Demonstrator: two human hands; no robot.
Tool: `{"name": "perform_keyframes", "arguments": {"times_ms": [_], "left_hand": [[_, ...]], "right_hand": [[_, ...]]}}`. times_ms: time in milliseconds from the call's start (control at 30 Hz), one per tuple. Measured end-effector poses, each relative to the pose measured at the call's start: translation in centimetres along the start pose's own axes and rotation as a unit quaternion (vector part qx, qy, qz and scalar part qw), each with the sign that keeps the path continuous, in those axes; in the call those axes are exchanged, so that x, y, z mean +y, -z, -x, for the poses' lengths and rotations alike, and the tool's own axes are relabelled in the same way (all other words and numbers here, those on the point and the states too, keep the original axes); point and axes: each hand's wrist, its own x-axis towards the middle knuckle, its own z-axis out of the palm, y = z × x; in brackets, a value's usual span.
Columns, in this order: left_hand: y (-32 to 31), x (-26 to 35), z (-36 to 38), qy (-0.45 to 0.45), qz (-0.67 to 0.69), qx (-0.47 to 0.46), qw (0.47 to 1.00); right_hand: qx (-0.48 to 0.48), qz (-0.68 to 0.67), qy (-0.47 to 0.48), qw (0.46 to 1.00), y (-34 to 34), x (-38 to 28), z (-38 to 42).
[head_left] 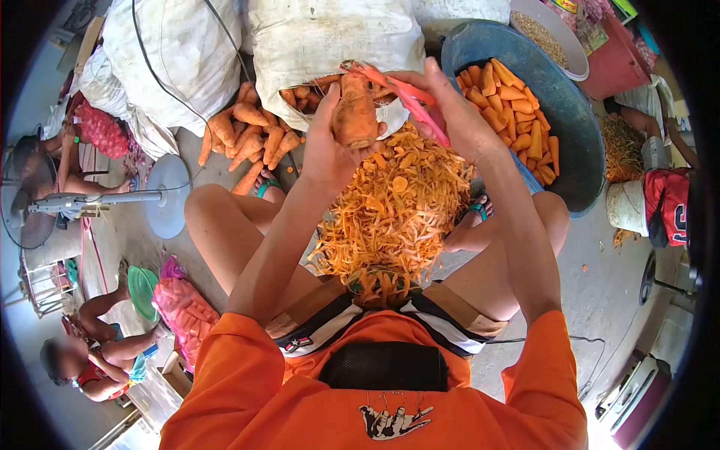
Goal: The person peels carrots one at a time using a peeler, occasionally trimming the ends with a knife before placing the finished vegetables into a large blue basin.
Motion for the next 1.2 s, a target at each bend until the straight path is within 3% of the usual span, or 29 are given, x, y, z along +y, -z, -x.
{"name": "perform_keyframes", "arguments": {"times_ms": [100,167,233,300,367,433,500,567,600,667,767,833,900,967,1067,1200], "left_hand": [[0.7,0.0,-0.8,0.010,-0.059,0.027,0.998],[0.5,-0.3,-0.6,0.018,-0.072,0.037,0.997],[-0.2,-0.3,-0.3,0.025,-0.084,0.043,0.995],[-0.8,-0.3,0.2,0.049,0.005,0.042,0.998],[-1.3,0.6,0.9,0.053,0.032,0.022,0.998],[-1.4,0.9,1.1,0.055,0.058,0.002,0.997],[-1.0,0.6,0.9,0.009,-0.035,0.037,0.999],[-0.3,0.3,0.7,0.016,-0.046,0.057,0.997],[-0.1,0.3,0.6,0.023,-0.055,0.077,0.995],[0.3,0.7,0.4,0.011,-0.044,0.068,0.997],[0.9,0.9,0.2,-0.025,-0.078,0.068,0.994],[0.4,0.9,0.3,-0.050,-0.122,0.076,0.988],[-0.6,0.3,0.8,-0.044,-0.159,0.097,0.982],[-1.3,0.2,0.9,-0.049,-0.170,0.099,0.979],[-2.0,1.1,1.5,0.025,-0.012,0.080,0.996],[-0.8,0.3,0.9,0.031,-0.042,0.055,0.997]], "right_hand": [[0.052,-0.046,-0.018,0.997,0.6,0.6,-0.6],[0.030,0.104,0.028,0.994,0.6,0.5,-0.4],[0.031,0.125,0.066,0.990,-0.1,0.7,-0.2],[0.031,0.148,0.102,0.983,-0.3,1.3,-0.2],[0.033,0.197,0.233,0.952,-0.2,1.9,-0.4],[0.032,0.258,0.244,0.934,-0.1,1.2,0.1],[0.033,0.318,0.255,0.913,-0.2,0.5,0.5],[0.013,0.388,0.273,0.880,-0.3,0.2,0.9],[0.012,0.389,0.272,0.880,-0.4,0.3,1.2],[0.033,0.234,0.268,0.934,-0.9,0.5,1.5],[0.042,0.210,0.190,0.958,0.7,1.2,0.5],[0.068,0.203,0.208,0.955,0.5,0.9,0.1],[0.012,0.062,-0.005,0.998,0.3,0.2,1.0],[0.046,0.075,0.014,0.996,-0.2,1.7,0.1],[0.126,0.140,0.219,0.957,0.4,3.0,-1.8],[0.079,0.084,0.143,0.983,1.6,1.0,-0.6]]}}
